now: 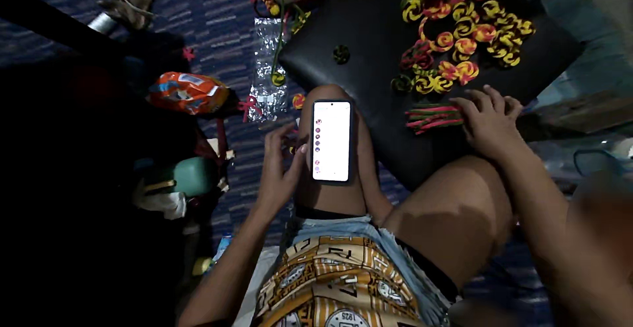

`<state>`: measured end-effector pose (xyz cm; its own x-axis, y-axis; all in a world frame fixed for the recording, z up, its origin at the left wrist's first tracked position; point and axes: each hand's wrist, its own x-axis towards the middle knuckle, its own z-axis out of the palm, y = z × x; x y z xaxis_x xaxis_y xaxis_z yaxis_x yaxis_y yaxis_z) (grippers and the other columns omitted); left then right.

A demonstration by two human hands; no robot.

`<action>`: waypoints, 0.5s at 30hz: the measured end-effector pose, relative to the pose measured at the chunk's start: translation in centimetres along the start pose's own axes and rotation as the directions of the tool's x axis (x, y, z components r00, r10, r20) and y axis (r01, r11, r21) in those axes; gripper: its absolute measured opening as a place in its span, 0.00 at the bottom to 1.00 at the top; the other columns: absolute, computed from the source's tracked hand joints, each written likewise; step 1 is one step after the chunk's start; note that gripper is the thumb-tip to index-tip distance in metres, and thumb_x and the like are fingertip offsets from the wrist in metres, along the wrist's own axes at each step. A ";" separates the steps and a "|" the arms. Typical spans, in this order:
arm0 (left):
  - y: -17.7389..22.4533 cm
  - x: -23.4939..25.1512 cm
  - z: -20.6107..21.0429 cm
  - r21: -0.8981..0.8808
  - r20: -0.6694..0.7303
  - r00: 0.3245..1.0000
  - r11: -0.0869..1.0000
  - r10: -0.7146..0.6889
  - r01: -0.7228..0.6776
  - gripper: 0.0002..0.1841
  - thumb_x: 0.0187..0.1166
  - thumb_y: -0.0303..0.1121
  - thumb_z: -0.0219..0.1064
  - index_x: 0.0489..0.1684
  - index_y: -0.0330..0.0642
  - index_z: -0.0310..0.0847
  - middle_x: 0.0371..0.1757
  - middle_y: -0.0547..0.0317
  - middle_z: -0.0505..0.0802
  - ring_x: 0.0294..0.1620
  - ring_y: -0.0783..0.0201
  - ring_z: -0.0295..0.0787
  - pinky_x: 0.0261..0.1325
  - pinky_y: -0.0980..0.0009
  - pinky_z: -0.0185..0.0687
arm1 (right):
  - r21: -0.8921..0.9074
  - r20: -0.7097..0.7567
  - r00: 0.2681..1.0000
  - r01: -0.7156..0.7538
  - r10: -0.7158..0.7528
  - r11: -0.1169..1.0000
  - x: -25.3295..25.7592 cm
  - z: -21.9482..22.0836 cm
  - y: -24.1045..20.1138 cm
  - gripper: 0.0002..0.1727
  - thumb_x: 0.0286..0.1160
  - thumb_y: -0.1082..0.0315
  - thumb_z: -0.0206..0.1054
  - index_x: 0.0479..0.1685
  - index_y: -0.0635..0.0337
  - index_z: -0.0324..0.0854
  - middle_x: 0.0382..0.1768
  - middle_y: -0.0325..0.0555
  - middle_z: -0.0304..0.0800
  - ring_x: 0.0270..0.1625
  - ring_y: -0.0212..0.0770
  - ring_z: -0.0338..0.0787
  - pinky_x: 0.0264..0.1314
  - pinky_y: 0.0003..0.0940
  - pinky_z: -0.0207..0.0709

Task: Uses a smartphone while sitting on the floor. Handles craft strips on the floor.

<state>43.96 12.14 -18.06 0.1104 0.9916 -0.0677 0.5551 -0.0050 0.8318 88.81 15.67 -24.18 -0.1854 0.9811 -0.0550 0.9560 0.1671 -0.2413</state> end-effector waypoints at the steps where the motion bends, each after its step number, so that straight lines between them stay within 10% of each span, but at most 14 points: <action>1: -0.2 -0.1 0.6 -0.028 -0.007 1.000 0.999 -0.025 0.025 0.27 0.86 0.39 0.59 0.83 0.37 0.66 0.77 0.42 0.76 0.69 0.55 0.80 0.65 0.58 0.79 | 0.004 0.009 1.000 -0.012 0.012 1.000 -0.2 0.3 0.0 0.40 0.63 0.81 0.74 0.84 0.55 0.71 0.84 0.72 0.65 0.88 0.82 0.52 0.78 0.89 0.39; 7: -1.1 0.3 2.3 -0.256 0.037 0.982 0.948 -0.187 0.190 0.28 0.84 0.32 0.59 0.84 0.38 0.62 0.69 0.49 0.81 0.56 0.66 0.82 0.56 0.69 0.80 | 0.110 -0.030 0.997 -0.071 0.075 0.991 -2.3 0.5 -0.7 0.57 0.47 0.69 0.78 0.93 0.53 0.57 0.90 0.65 0.54 0.91 0.78 0.44 0.78 0.87 0.38; 12: -1.2 1.8 2.9 -0.315 0.058 0.995 0.944 -0.080 0.094 0.29 0.80 0.29 0.55 0.85 0.36 0.62 0.61 0.53 0.84 0.43 0.73 0.82 0.40 0.77 0.78 | 0.253 -0.176 0.958 -0.179 0.227 0.951 -4.4 0.6 -1.7 0.51 0.62 0.55 0.69 0.93 0.58 0.54 0.90 0.63 0.56 0.92 0.73 0.46 0.79 0.82 0.42; 15: -0.9 2.1 3.0 -0.254 0.060 0.996 0.964 -0.067 0.080 0.29 0.80 0.30 0.61 0.83 0.38 0.66 0.66 0.52 0.84 0.48 0.72 0.82 0.48 0.76 0.79 | 0.268 -0.208 0.947 -0.184 0.243 0.946 -5.1 0.7 -2.3 0.46 0.67 0.53 0.66 0.91 0.58 0.58 0.89 0.62 0.59 0.91 0.72 0.51 0.79 0.81 0.45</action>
<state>46.14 13.82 -20.61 0.1218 0.9802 -0.1561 0.3345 0.1075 0.9362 87.43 10.18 -23.99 0.1039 0.9904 0.0911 0.8774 -0.0482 -0.4773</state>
